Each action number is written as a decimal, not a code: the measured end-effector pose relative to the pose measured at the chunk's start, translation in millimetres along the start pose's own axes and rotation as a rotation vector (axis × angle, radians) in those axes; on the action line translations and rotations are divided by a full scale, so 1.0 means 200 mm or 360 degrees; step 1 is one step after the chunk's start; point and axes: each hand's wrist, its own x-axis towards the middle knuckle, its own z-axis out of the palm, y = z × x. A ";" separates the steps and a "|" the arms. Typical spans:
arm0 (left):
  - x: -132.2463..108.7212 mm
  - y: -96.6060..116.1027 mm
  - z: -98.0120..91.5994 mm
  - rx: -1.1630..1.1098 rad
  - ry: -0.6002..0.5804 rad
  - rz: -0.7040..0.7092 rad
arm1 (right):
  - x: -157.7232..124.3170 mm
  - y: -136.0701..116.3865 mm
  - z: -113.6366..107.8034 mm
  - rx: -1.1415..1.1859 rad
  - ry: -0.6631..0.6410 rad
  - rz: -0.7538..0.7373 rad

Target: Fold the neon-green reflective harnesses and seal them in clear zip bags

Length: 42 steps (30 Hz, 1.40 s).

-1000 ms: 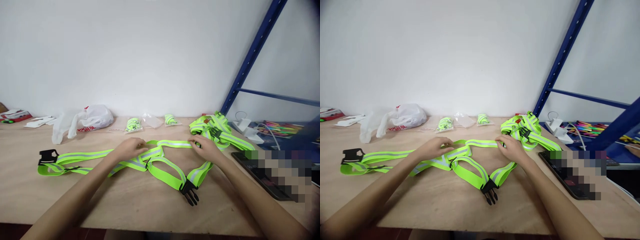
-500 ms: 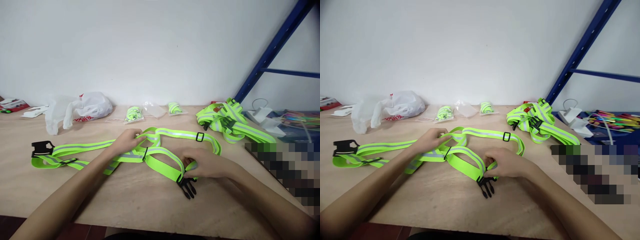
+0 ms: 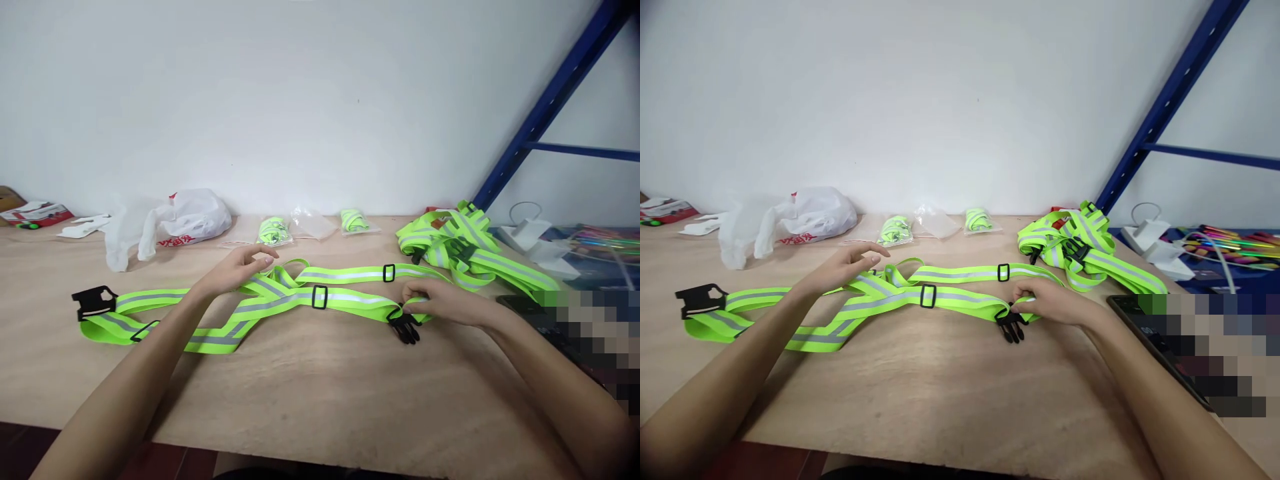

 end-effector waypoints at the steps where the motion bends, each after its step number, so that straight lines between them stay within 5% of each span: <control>1: 0.00 -0.01 -0.01 -0.0052 0.0019 -0.0011 | 0.00 0.01 -0.02 -0.0003 -0.0007 0.0046; 8: -0.01 -0.12 -0.09 -0.0965 0.0201 0.0117 | 0.00 0.08 -0.04 -0.0010 0.0106 0.0179; 12: -0.01 -0.18 -0.13 -0.1188 0.0243 0.0203 | 0.01 0.11 -0.03 0.0061 0.0181 0.0134; 15: -0.01 -0.17 -0.14 -0.0942 0.0287 0.0157 | 0.01 0.13 -0.03 0.0078 0.0189 0.0129; 19: -0.02 -0.13 -0.12 -0.0065 0.0312 0.0082 | 0.01 0.17 -0.03 0.0057 0.0162 0.0126; 25: -0.02 -0.09 -0.12 0.0664 0.0189 0.0263 | 0.01 0.20 -0.03 0.0045 0.0178 0.0051; 33: -0.06 -0.02 -0.15 0.0747 0.0099 0.0122 | -0.03 0.15 -0.05 0.0068 0.0234 0.0028; 38: -0.07 -0.03 -0.14 0.0728 0.0086 0.0290 | -0.02 0.20 -0.05 0.0074 0.0273 0.0063; 42: -0.05 -0.07 -0.11 0.0595 0.0333 0.0551 | -0.02 0.15 -0.04 0.0098 0.0339 0.0072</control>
